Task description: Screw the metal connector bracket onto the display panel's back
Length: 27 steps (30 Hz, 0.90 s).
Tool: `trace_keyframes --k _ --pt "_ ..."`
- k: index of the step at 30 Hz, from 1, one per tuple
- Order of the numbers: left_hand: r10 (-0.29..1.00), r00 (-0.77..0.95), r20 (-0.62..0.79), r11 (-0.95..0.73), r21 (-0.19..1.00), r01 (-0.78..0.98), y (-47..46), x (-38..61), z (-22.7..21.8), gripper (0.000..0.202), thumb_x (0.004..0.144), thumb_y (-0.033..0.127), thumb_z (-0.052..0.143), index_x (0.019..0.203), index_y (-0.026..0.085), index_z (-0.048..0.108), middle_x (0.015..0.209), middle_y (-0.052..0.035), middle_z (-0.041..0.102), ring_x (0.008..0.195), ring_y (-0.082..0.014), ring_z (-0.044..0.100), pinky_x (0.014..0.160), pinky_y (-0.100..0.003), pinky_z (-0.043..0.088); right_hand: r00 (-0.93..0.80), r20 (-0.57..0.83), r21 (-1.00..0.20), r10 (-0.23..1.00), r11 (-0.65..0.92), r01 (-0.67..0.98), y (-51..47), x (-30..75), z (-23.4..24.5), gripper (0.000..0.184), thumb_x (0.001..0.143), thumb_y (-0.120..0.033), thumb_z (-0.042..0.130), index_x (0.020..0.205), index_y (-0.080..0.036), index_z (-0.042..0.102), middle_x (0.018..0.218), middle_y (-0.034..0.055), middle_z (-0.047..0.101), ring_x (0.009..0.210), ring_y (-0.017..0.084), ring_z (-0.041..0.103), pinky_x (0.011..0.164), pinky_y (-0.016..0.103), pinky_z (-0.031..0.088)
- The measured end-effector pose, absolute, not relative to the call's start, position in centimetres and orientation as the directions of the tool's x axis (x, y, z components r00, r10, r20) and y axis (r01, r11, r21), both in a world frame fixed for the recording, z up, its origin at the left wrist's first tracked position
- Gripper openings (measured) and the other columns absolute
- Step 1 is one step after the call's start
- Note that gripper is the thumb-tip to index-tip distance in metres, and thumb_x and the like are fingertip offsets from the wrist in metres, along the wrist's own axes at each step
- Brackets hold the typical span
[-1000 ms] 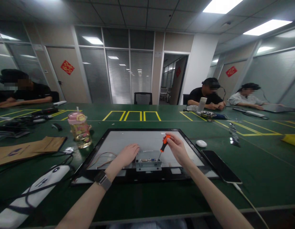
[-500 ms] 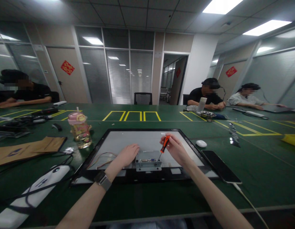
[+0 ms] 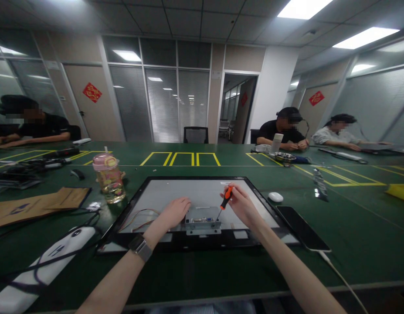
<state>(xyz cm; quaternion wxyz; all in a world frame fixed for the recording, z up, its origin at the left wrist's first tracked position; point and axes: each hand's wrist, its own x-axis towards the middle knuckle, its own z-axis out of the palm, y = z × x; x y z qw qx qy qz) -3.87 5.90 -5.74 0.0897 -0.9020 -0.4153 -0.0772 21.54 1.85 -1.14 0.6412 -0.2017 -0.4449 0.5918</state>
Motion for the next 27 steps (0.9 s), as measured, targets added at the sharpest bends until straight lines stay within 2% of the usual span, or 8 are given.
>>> trace_keyframes --k 5,12,20,24,27 --pt "0.761 0.604 0.236 -0.612 -0.045 0.789 6.25 -3.9 -6.2 0.035 0.094 0.021 0.026 0.117 0.012 0.052 0.124 -0.013 0.054 0.115 -0.0206 0.049 0.096 -0.037 0.039 -0.112 0.322 -0.788 0.94 0.2 -0.583 1.94 21.52 -1.2 0.021 0.076 -0.034 0.064 0.095 -0.026 0.066 0.084 0.0019 0.066 0.082 0.017 0.06 0.09 0.04 0.042" --pt "0.758 0.608 0.236 -0.623 -0.018 0.782 6.03 -3.9 -6.0 0.036 0.094 0.021 0.025 0.117 0.012 0.052 0.124 -0.0132 0.054 0.116 -0.0209 0.049 0.095 -0.039 0.04 -0.085 0.337 -0.782 0.938 0.228 -0.581 1.96 21.59 -1.35 0.015 0.073 -0.031 0.068 0.087 -0.026 0.067 0.084 -0.0004 0.066 0.082 0.016 0.059 0.092 0.04 0.041" --pt "0.751 0.604 0.266 -0.625 -0.007 0.78 5.94 -3.77 -5.77 0.035 0.094 0.022 0.027 0.114 0.013 0.054 0.121 -0.0123 0.056 0.113 -0.0202 0.051 0.096 -0.036 0.04 -0.142 0.339 -0.809 0.93 0.212 -0.548 1.71 21.55 -1.04 0.029 0.079 -0.035 0.06 0.105 -0.024 0.062 0.089 0.0043 0.067 0.086 0.02 0.062 0.089 0.041 0.041" --pt "0.752 0.605 0.262 -0.624 -0.014 0.781 5.99 -3.88 -5.81 0.035 0.094 0.021 0.027 0.114 0.013 0.054 0.121 -0.0122 0.056 0.113 -0.0199 0.051 0.095 -0.037 0.04 -0.143 0.346 -0.821 0.927 0.225 -0.525 1.5 21.46 -0.88 0.029 0.077 -0.034 0.062 0.104 -0.024 0.062 0.09 0.0042 0.067 0.085 0.02 0.062 0.088 0.04 0.042" --pt "0.748 0.626 0.221 -0.633 -0.044 0.773 5.8 -3.87 -5.57 0.034 0.093 0.018 0.028 0.114 0.012 0.054 0.124 -0.0132 0.054 0.116 -0.0207 0.049 0.096 -0.037 0.04 -0.104 0.348 -0.837 0.932 0.259 -0.483 1.51 21.44 -0.96 0.025 0.072 -0.032 0.067 0.095 -0.026 0.065 0.084 0.0011 0.066 0.079 0.018 0.061 0.082 0.037 0.044"
